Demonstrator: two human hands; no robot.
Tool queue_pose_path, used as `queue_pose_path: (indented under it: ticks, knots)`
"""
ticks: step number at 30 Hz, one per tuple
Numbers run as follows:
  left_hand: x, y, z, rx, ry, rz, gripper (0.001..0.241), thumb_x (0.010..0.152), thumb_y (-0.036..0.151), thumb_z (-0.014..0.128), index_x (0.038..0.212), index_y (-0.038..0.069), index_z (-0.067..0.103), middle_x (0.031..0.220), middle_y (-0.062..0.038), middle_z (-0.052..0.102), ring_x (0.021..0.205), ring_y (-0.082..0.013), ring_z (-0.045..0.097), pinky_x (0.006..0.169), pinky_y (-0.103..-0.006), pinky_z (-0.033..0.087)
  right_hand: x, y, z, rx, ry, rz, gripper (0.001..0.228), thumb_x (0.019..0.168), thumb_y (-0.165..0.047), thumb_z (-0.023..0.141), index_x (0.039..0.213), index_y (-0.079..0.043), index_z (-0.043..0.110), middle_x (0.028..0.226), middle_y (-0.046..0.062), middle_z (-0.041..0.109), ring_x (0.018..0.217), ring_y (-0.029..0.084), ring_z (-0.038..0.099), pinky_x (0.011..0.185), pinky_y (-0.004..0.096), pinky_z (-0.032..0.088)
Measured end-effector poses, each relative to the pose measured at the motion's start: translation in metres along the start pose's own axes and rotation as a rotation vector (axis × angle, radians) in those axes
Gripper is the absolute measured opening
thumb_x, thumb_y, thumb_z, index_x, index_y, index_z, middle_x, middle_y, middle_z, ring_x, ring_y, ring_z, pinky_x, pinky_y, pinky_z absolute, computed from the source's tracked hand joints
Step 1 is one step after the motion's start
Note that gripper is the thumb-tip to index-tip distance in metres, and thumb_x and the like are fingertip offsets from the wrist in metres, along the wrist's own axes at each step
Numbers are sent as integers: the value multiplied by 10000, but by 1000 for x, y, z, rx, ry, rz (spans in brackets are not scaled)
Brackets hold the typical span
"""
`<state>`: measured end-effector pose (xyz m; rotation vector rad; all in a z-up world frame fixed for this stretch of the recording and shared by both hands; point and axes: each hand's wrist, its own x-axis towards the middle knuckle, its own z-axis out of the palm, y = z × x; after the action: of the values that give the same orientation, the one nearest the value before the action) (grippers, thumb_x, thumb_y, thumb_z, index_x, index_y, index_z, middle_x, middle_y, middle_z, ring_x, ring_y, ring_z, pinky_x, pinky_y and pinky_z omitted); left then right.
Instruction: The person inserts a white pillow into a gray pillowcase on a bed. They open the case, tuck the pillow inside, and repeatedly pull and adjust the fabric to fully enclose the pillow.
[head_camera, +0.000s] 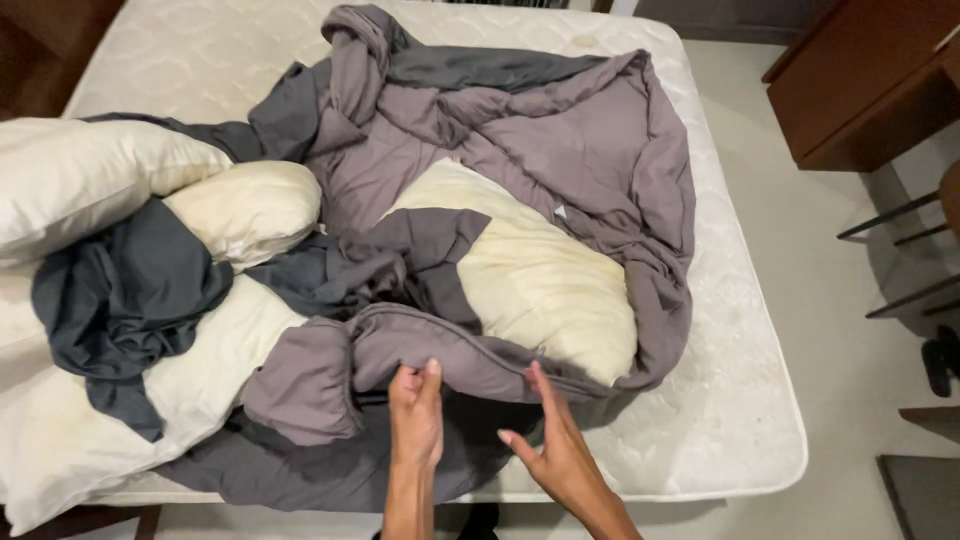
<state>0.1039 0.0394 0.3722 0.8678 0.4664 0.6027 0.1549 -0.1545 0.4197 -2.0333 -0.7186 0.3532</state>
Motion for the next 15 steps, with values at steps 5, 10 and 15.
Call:
queue_pose_path:
  ticks: [5, 10, 15]
  knots:
    - [-8, 45, -22, 13, -39, 108, 200, 1029, 98, 631, 1189, -23, 641, 999, -19, 695, 878, -77, 591, 833, -259, 456, 33, -3, -8, -311, 191, -212, 758, 768, -137, 780, 1445, -57, 449, 1343, 207, 561, 1254, 411, 516, 1086, 492, 363]
    - [30, 95, 5, 46, -11, 135, 232, 1055, 143, 630, 1232, -6, 641, 980, 14, 660, 808, -50, 522, 708, -249, 389, 85, -10, -21, -231, 337, -316, 393, 804, 30, 613, 1186, -49, 664, 1246, 154, 668, 1220, 382, 609, 1080, 435, 454]
    - [115, 22, 1, 22, 48, 95, 240, 1091, 243, 610, 1091, 3, 598, 947, -3, 638, 844, -113, 557, 780, -319, 463, 118, -29, -31, -101, 376, -45, 348, 854, 34, 589, 1187, -3, 678, 1074, 164, 723, 920, 305, 717, 813, 350, 548]
